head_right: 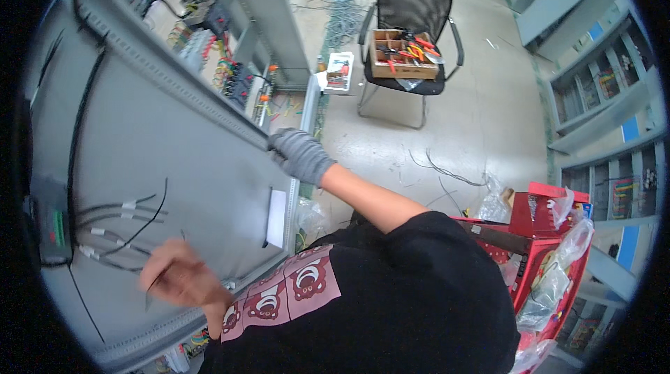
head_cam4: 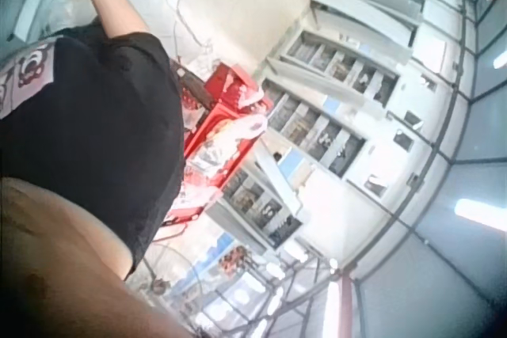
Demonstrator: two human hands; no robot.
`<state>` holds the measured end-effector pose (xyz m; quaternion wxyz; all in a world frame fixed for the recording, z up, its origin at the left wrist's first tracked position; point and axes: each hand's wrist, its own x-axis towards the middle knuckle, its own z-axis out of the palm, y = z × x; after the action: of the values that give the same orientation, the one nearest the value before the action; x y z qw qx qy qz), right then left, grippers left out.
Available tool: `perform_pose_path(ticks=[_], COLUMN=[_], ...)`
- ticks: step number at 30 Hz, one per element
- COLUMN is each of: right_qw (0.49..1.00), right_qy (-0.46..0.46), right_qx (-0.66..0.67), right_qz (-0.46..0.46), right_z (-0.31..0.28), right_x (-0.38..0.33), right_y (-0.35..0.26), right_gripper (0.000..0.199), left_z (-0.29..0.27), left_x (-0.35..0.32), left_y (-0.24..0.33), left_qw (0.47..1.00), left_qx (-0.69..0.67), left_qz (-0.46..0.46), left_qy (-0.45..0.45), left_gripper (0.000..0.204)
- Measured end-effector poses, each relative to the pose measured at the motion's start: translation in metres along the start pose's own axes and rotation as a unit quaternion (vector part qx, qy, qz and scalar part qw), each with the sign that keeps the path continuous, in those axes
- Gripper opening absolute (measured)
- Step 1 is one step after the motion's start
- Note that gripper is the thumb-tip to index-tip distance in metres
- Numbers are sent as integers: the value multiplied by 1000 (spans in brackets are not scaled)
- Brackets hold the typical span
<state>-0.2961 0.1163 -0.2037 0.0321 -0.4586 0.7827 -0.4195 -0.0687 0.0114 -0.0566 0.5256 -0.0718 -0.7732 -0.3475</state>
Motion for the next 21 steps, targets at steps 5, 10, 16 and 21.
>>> perform_pose_path(ticks=[5, 10, 16, 21], right_qw=[964, 894, 803, 777], right_qy=[74, 98, 98, 33], right_qx=[-92, -95, -234, -300], right_qz=[237, 426, 539, 552], right_z=[-34, -89, -166, -190], right_x=[-55, -47, -16, 36], right_y=[186, 384, 596, 684], right_gripper=[25, 47, 41, 41], left_z=[89, 175, 303, 354], left_x=[-11, -40, -30, -46], left_y=[-38, -98, -143, -182], left_qw=[954, 916, 812, 741], left_qx=[-42, 38, 93, 127], left_qz=[-244, -315, -444, -541], left_qy=[-171, -244, -367, -376], left_gripper=[13, 8, 7, 12])
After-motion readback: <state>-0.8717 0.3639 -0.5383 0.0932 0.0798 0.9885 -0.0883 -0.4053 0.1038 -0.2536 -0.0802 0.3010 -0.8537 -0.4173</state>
